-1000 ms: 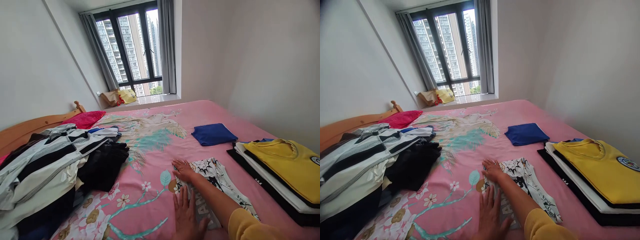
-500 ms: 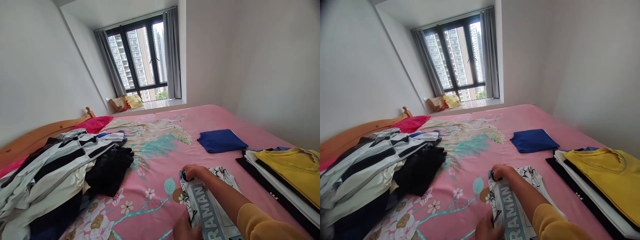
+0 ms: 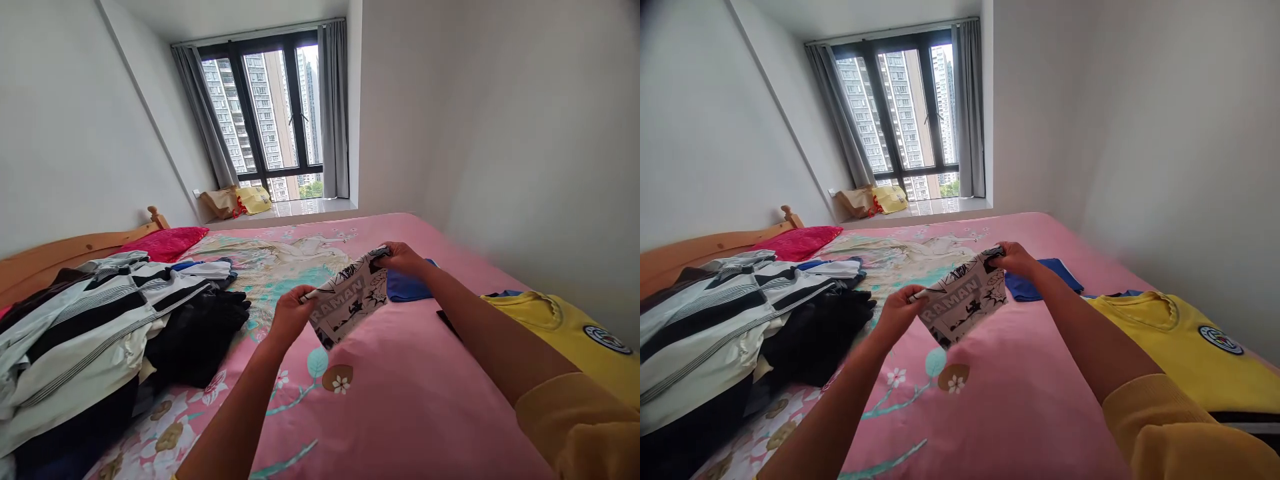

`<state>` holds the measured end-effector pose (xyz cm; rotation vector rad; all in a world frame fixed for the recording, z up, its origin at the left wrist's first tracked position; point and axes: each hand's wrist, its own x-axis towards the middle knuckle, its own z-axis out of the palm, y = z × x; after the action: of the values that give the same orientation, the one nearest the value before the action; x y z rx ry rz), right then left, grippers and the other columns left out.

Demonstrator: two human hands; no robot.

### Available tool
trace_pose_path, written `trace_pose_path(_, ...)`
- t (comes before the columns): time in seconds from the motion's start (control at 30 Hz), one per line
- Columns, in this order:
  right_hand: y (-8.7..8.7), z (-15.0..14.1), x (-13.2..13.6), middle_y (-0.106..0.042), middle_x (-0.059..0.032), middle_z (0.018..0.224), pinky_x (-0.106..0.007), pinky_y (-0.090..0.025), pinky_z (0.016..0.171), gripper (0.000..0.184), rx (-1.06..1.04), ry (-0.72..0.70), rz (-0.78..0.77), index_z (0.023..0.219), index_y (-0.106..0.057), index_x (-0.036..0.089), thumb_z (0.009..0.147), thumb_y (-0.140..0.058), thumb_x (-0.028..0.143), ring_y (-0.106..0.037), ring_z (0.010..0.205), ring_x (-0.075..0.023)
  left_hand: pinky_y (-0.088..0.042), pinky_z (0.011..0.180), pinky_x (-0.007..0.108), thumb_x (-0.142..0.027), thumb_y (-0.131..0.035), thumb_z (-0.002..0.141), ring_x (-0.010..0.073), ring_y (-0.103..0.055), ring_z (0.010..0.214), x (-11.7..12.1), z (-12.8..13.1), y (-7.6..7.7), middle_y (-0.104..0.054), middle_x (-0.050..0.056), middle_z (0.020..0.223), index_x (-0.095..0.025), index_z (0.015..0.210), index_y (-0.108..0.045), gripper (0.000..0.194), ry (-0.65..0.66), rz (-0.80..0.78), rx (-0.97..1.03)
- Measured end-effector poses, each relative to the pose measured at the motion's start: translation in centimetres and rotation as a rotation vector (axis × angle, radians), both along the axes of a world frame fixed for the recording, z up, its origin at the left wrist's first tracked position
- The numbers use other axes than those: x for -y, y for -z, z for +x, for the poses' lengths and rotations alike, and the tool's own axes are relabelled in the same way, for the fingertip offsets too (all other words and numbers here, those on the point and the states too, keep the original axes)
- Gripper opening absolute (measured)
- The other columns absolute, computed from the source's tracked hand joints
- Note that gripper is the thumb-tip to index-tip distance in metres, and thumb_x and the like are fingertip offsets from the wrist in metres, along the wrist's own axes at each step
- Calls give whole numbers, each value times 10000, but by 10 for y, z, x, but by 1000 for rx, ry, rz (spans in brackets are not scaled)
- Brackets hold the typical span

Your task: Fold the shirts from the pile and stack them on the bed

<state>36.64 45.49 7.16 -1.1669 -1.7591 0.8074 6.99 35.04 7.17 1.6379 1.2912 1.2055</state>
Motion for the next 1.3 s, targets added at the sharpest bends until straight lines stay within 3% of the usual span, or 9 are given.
trace_pose_path(0.07, -5, 2, 10, -581, 36, 664, -239, -453, 693, 231, 32, 57, 150, 789, -611, 133, 636, -650, 303, -545, 693, -115, -369, 525, 181, -239, -521, 703, 82, -496, 541, -4, -11, -13, -600, -49, 594, -152, 848, -689, 239, -66, 61, -182)
trace_pose_path(0.13, 12, -1, 29, -604, 6, 720, -268, -444, 760, 146, 147, 108, 256, 772, -627, 152, 688, -611, 271, -553, 763, -140, -443, 597, 209, -190, -495, 719, 116, -585, 634, 2, -21, 0, -672, -35, 692, -194, 890, -710, 274, -119, 79, -310)
trace_pose_path(0.27, 98, -15, 83, -625, -60, 947, -349, -395, 923, 120, 263, 143, 358, 804, -652, 195, 734, -555, 206, -539, 975, -203, -438, 953, 315, -91, -444, 729, 168, -611, 1037, 30, -41, 83, -711, -25, 1005, -252, 863, -728, 353, -49, 136, -441)
trace_pose_path(0.37, 176, -22, 124, -604, -76, 1022, -389, -411, 927, 176, 305, 162, 285, 833, -661, 219, 756, -505, 193, -517, 1040, -225, -441, 980, 369, -58, -428, 732, 184, -601, 1079, 55, -54, 154, -710, -21, 1025, -266, 891, -731, 401, 47, 114, -550)
trace_pose_path(0.5, 237, -25, 162, -572, -88, 1092, -398, -433, 931, 285, 301, 195, 264, 861, -669, 220, 724, -444, 109, -495, 1089, -220, -442, 983, 441, -48, -441, 739, 217, -549, 1163, 79, -63, 205, -677, -29, 1104, -301, 960, -718, 435, 40, 156, -659)
trace_pose_path(0.67, 241, -26, 205, -576, -79, 1090, -423, -447, 934, 288, 288, 219, 284, 899, -675, 244, 769, -445, 128, -498, 1093, -218, -465, 974, 432, -87, -499, 763, 214, -558, 1154, 105, -71, 213, -678, -29, 1098, -331, 975, -706, 384, 57, 274, -700)
trace_pose_path(0.83, 242, -28, 277, -593, -69, 1072, -452, -439, 946, 249, 313, 204, 267, 979, -663, 274, 835, -477, 195, -522, 1074, -227, -428, 1018, 440, -118, -450, 826, 202, -499, 1219, 159, -84, 224, -629, -30, 1196, -351, 1075, -659, 400, 124, 302, -742)
trace_pose_path(1.07, 285, -37, 376, -597, -87, 1085, -478, -462, 909, 192, 265, 500, 178, 985, -637, 265, 855, -496, 284, -551, 1055, -258, -458, 989, 427, -189, -437, 862, 223, -512, 1206, 247, -87, 250, -577, 45, 1276, -294, 1033, -679, 314, -108, 266, -577)
trace_pose_path(1.3, 282, -56, 397, -655, -74, 904, -485, -480, 829, 159, 387, 316, -28, 871, -648, 256, 839, -493, 267, -600, 905, -266, -538, 861, 320, -232, -436, 874, 183, -633, 990, 276, -69, 247, -666, 56, 1049, -249, 959, -687, 266, 3, 71, -411)
